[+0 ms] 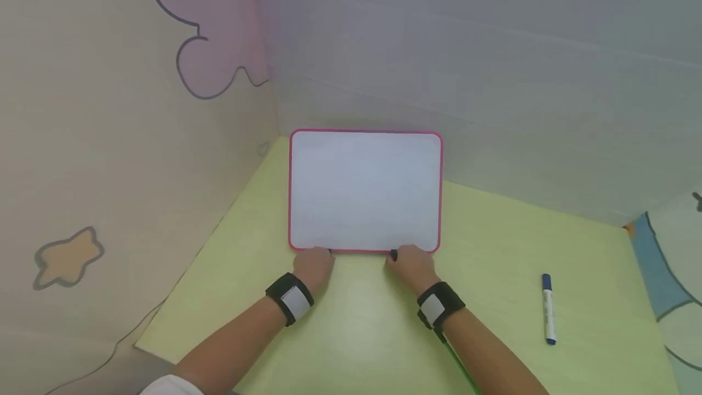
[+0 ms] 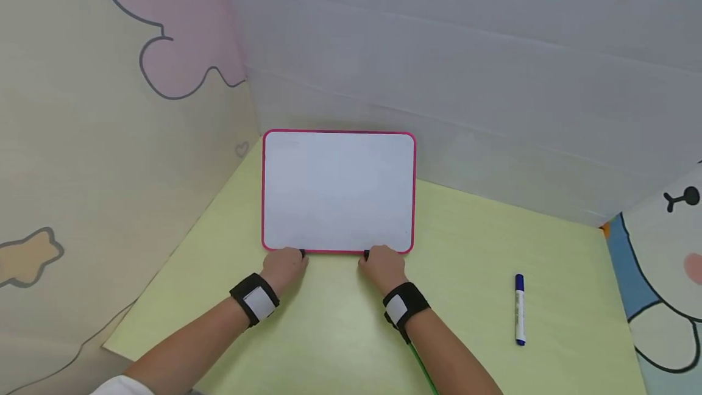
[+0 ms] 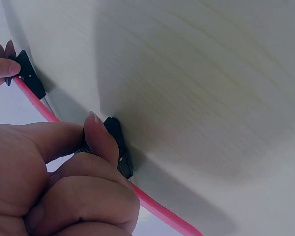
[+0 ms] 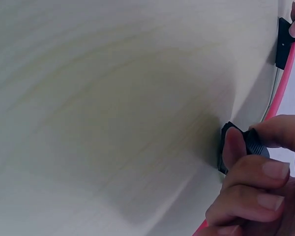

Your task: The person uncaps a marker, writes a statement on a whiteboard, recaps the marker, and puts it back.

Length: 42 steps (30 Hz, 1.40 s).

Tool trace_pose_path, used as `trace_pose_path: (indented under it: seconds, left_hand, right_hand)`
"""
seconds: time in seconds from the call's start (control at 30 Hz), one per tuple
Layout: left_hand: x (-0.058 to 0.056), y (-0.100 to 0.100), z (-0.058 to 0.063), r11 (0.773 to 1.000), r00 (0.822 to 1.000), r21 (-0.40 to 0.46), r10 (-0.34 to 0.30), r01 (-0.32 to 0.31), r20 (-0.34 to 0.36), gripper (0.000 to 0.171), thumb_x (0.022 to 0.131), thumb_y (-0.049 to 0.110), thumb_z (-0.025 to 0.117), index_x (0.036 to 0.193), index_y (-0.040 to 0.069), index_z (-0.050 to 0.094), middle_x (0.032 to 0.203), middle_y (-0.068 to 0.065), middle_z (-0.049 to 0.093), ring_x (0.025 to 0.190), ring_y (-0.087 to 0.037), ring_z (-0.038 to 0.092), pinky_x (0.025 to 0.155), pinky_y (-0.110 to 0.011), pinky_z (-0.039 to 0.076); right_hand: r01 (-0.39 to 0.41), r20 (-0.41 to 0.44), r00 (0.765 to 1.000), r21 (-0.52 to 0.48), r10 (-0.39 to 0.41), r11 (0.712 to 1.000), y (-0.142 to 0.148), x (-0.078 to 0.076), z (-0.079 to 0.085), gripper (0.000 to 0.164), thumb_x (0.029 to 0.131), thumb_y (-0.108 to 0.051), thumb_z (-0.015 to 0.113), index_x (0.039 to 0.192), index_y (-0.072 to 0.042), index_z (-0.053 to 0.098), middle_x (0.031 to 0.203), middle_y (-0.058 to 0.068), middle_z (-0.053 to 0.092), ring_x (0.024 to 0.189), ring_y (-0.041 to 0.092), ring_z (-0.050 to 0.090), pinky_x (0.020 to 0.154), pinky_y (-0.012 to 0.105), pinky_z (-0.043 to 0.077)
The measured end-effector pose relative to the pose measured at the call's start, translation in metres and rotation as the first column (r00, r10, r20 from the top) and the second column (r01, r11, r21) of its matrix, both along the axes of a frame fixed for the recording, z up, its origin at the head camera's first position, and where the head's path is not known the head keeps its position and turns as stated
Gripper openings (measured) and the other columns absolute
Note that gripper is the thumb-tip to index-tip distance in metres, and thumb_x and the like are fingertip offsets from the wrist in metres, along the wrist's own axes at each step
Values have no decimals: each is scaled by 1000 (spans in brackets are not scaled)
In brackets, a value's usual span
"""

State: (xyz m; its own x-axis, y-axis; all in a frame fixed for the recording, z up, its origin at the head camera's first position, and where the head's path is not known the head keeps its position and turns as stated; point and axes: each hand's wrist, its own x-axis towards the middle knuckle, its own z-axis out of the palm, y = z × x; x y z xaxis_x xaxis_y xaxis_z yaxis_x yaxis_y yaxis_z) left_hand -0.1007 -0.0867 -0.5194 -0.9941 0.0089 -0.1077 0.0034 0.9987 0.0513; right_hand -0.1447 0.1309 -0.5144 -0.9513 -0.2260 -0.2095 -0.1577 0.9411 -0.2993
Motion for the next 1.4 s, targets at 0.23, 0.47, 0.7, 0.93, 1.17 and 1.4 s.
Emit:
trace_pose_path:
  seconds: [0.23, 0.47, 0.7, 0.93, 1.17, 1.4]
  left_hand:
    - [7, 14, 3, 998, 999, 16, -53, 53, -12, 42, 90, 30, 62, 56, 8, 52, 53, 0, 48, 49, -14, 52, 41, -30, 45]
    - [12, 30, 5, 997, 996, 16, -81, 81, 47, 45, 90, 33, 61, 54, 9, 51, 51, 1, 47, 49, -12, 51, 42, -29, 45]
    - [20, 40, 5, 990, 990, 7, -142, 142, 24, 47, 90, 33, 62, 52, 10, 49, 50, 3, 45, 47, -11, 49, 39, -28, 43]
    - [27, 49, 12, 981, 981, -9, -193, 194, 24, 48, 90, 34, 62, 51, 11, 48, 49, 4, 42, 46, -9, 45, 38, -27, 41]
    - [33, 58, 13, 957, 957, 2, -291, 291, -2, 47, 90, 34, 61, 52, 12, 45, 50, 5, 37, 46, -8, 38, 36, -24, 33]
    - [39, 59, 6, 938, 938, 16, -345, 345, -3, 46, 90, 33, 61, 53, 12, 46, 49, 5, 36, 45, -8, 39, 36, -24, 34]
  right_hand:
    - [40, -11, 999, 6, -40, 999, 18, 18, -2, 36, 82, -21, 54, 52, -12, 36, 54, -3, 31, 52, 13, 32, 43, 25, 22]
    - [88, -5, 996, -9, -88, 996, 35, 39, -4, 38, 83, -23, 54, 53, -13, 35, 54, -3, 30, 52, 13, 31, 44, 25, 21]
    - [141, -16, 990, -14, -142, 990, 46, 59, -4, 41, 84, -23, 53, 53, -15, 29, 53, -3, 27, 51, 13, 29, 44, 24, 20]
    - [180, -5, 984, -27, -181, 983, 56, 78, 2, 41, 84, -24, 56, 52, -15, 31, 52, -3, 30, 50, 13, 31, 42, 25, 22]
    - [204, 3, 979, -3, -204, 979, 70, 93, 4, 41, 85, -27, 58, 53, -14, 36, 53, -1, 39, 51, 15, 36, 42, 26, 26]
    - [239, 33, 971, 2, -239, 971, 74, 107, 5, 41, 85, -29, 58, 53, -14, 38, 53, 0, 42, 50, 15, 38, 42, 27, 28]
